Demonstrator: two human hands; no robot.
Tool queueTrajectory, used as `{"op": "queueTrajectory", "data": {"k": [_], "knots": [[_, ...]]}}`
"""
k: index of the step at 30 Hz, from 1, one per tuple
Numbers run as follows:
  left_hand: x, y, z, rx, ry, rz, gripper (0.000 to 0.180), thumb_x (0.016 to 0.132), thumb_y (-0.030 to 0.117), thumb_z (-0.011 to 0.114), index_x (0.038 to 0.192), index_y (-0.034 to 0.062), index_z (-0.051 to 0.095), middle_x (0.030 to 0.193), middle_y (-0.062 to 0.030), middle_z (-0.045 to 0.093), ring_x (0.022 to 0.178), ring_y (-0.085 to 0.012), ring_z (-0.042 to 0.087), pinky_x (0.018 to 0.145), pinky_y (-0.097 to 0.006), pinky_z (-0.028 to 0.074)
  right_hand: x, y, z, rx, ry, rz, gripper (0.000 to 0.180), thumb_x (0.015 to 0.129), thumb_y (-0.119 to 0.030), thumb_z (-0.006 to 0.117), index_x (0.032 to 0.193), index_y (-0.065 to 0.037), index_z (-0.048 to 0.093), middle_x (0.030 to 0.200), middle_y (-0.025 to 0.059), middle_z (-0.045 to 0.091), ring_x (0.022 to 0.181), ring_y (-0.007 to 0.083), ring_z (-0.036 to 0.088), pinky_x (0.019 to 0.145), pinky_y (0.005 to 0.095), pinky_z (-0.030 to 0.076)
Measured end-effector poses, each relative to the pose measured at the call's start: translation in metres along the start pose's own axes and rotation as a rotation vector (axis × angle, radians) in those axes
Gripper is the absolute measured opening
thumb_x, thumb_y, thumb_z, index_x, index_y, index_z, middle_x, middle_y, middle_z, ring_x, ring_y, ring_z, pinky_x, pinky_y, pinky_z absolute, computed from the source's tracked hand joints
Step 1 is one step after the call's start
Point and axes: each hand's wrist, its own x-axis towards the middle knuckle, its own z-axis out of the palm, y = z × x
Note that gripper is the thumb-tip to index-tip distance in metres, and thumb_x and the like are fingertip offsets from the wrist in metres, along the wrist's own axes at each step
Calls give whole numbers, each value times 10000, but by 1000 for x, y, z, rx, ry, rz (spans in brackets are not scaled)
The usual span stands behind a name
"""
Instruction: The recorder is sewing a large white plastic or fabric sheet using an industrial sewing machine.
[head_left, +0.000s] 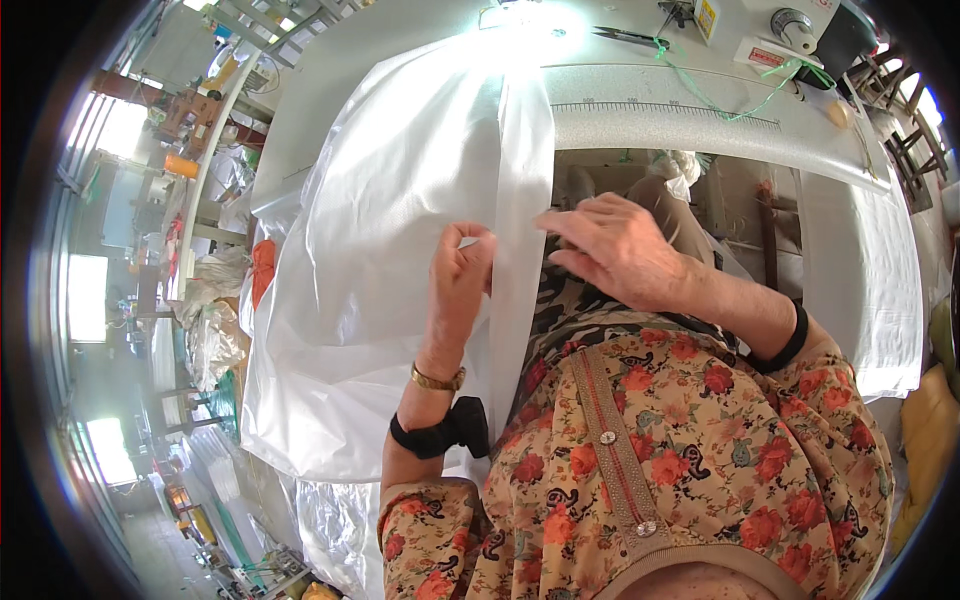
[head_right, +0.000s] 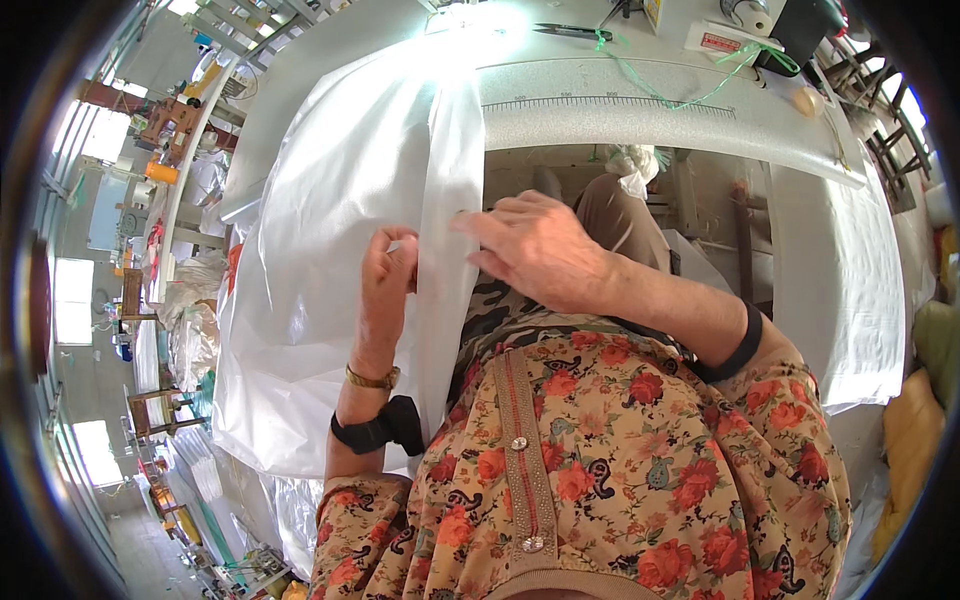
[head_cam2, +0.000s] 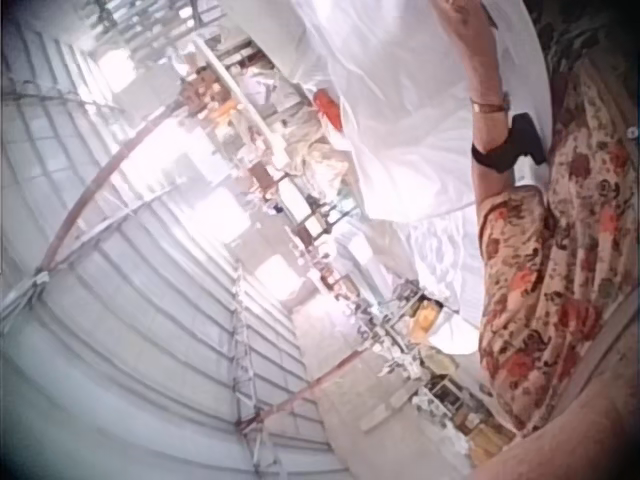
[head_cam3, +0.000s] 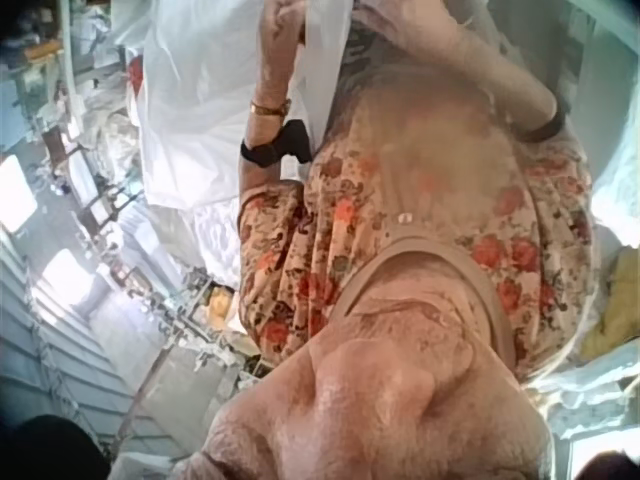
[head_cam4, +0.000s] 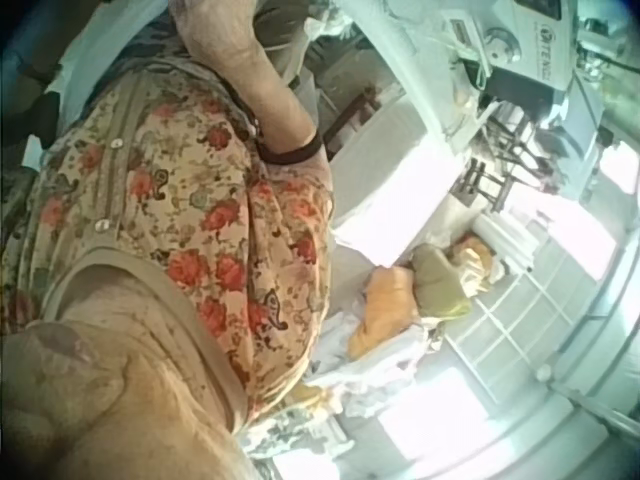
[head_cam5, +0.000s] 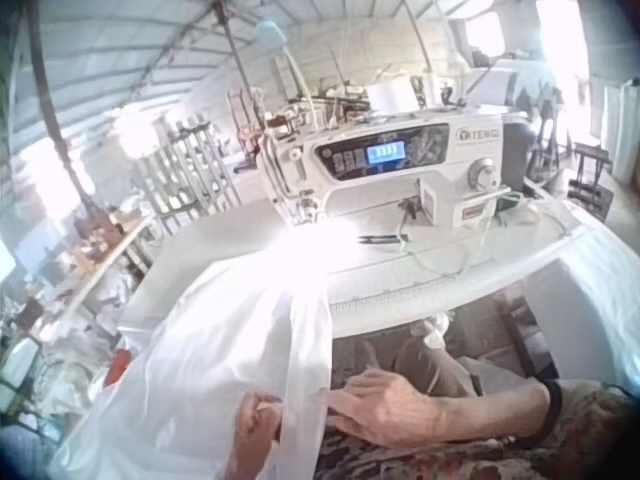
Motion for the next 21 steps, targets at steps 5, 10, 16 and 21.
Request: {"op": "queueTrajectory", "data": {"k": [5,10,16,21], "knots": [[42,56,-30,227,81,321,243,975,197,510,805,29,551,578,-10,528,480,-69,471,462,-212,380,38,-31,17,131,-579,-219,441,873,-262,623,1211,-3,506,605,125,587,631,317,620,616,426,485],[81,133,-40,95,74,581,238,946,228,576,840,16,597,597,-25,576,485,-79,511,447,-215,395,43,-39,37,22,-785,-241,304,856,-171,603,1081,23,537,618,130,604,652,322,639,618,428,499],[74,151,-111,143,-46,541,190,933,218,588,913,33,625,662,-26,608,511,-70,543,465,-200,427,-39,38,51,-229,-756,-13,94,806,-85,555,815,0,596,743,129,642,727,294,651,646,405,510],[18,31,-63,357,-314,38,156,911,169,627,959,20,631,732,-15,632,588,-76,574,540,-228,477,-20,19,26,-282,-890,-50,89,800,-102,583,845,-39,627,773,80,635,776,254,632,717,367,501]]}}
